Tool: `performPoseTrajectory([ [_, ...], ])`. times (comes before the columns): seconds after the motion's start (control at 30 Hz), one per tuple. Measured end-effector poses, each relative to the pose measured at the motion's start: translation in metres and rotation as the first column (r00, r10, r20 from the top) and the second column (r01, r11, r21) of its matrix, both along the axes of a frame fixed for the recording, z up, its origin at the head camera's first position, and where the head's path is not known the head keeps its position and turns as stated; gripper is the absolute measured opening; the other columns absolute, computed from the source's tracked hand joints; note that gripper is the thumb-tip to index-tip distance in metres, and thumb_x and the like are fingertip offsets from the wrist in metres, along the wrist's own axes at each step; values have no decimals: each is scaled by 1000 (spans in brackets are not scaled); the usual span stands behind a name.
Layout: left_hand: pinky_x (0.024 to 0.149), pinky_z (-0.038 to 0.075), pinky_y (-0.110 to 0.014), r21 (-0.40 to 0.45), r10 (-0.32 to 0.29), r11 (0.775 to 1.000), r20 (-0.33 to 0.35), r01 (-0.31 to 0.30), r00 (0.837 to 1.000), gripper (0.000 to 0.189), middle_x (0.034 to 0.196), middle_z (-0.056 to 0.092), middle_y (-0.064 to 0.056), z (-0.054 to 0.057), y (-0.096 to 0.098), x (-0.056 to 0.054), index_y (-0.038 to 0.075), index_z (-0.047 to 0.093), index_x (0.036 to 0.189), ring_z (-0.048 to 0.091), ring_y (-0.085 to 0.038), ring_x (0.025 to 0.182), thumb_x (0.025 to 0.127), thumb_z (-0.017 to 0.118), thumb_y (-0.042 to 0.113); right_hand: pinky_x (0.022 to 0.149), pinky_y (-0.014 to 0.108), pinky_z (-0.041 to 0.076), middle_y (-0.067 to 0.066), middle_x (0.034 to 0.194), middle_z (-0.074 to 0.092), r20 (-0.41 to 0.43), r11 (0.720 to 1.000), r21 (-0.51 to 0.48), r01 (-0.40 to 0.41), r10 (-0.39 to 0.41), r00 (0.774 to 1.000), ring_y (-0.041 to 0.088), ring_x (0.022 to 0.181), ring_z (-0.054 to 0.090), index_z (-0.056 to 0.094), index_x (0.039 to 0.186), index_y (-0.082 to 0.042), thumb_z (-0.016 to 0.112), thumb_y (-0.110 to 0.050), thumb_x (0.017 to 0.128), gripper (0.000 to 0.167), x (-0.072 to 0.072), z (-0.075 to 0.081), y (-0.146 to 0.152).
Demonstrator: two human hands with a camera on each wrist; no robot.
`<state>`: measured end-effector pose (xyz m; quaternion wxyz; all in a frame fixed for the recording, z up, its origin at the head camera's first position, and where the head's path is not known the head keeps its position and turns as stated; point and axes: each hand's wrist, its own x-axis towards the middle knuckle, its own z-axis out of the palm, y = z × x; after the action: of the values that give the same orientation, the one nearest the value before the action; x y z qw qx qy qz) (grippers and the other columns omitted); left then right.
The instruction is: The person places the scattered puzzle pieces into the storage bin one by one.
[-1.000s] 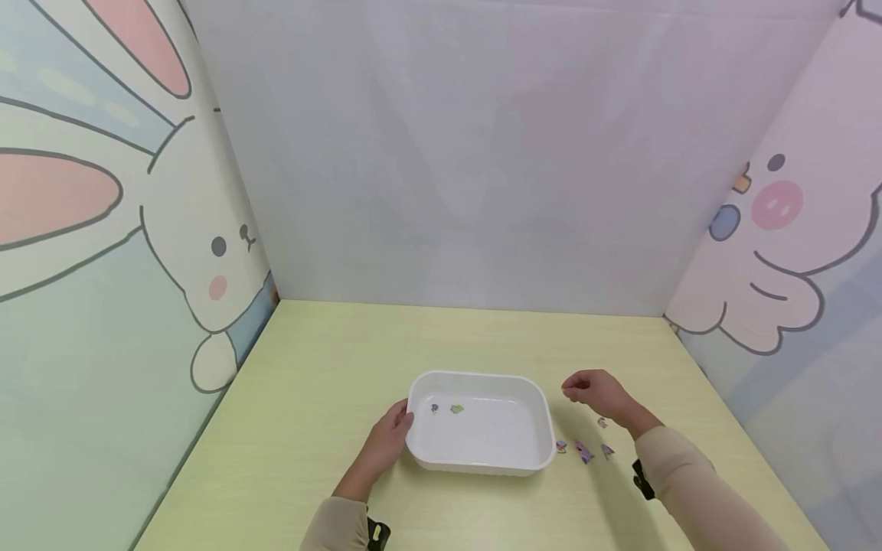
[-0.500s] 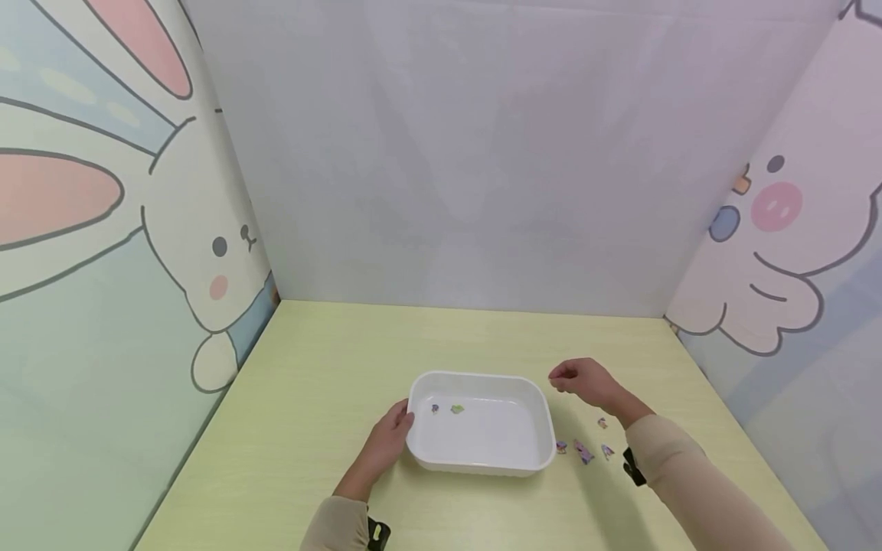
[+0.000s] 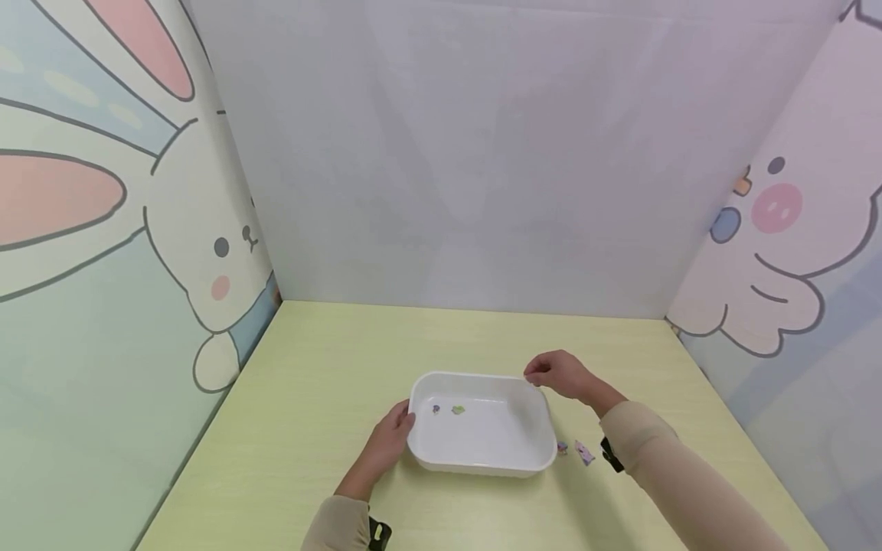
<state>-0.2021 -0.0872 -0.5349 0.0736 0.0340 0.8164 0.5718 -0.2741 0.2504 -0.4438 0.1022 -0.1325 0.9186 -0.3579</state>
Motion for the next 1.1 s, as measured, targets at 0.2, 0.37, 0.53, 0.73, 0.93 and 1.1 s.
performPoseTrajectory([
  [0.2, 106, 34, -57, -9, 4, 1000, 7, -4, 1000, 46, 140, 48, -23, -2, 1, -1, -3, 41, 144, 44, -42, 129, 106, 42, 22, 67, 32, 51, 1, 82, 67, 3, 999, 29, -33, 33, 999, 15, 76, 61, 71, 94, -1, 68, -8, 91, 9, -4, -4, -19],
  [0.37, 106, 34, -57, -14, 10, 1000, 12, -10, 1000, 46, 140, 49, -23, -2, 1, -1, -3, 41, 144, 45, -42, 128, 106, 42, 21, 65, 31, 51, -2, 79, 66, 15, 996, 71, -54, 53, 998, 13, 74, 60, 72, 91, -3, 69, -7, 90, 5, -6, -6, -31],
  [0.53, 104, 36, -58, -14, 8, 1000, 4, -8, 1000, 45, 138, 50, -24, -1, 1, 0, -4, 41, 144, 47, -42, 126, 106, 42, 20, 64, 31, 51, -3, 78, 65, 20, 990, 114, -83, 81, 996, 13, 73, 59, 72, 89, -5, 69, -8, 90, 4, -10, -8, -40],
  [0.73, 104, 36, -57, -16, 9, 1000, -1, -9, 1000, 45, 139, 49, -24, 0, 2, 0, -5, 41, 143, 45, -43, 127, 106, 42, 20, 60, 28, 50, -5, 75, 64, 6, 978, 173, -119, 120, 993, 12, 69, 56, 72, 85, -7, 69, -7, 89, 5, -13, -10, -51],
  [0.93, 105, 35, -58, -6, 4, 1000, -3, -4, 1000, 45, 140, 48, -25, 1, 2, 0, -5, 40, 144, 44, -43, 128, 106, 42, 20, 58, 27, 49, -5, 72, 63, 10, 969, 228, -95, 96, 995, 11, 64, 54, 73, 84, -4, 70, -5, 88, 5, -10, -13, -68],
  [1.1, 105, 34, -58, -4, 7, 1000, -1, -7, 1000, 46, 140, 47, -25, -1, 2, 0, -5, 40, 144, 44, -44, 128, 106, 42, 20, 60, 27, 51, -4, 73, 62, 40, 951, 300, -78, 69, 997, 12, 65, 54, 74, 82, -6, 72, -5, 87, 6, -7, -23, -81],
])
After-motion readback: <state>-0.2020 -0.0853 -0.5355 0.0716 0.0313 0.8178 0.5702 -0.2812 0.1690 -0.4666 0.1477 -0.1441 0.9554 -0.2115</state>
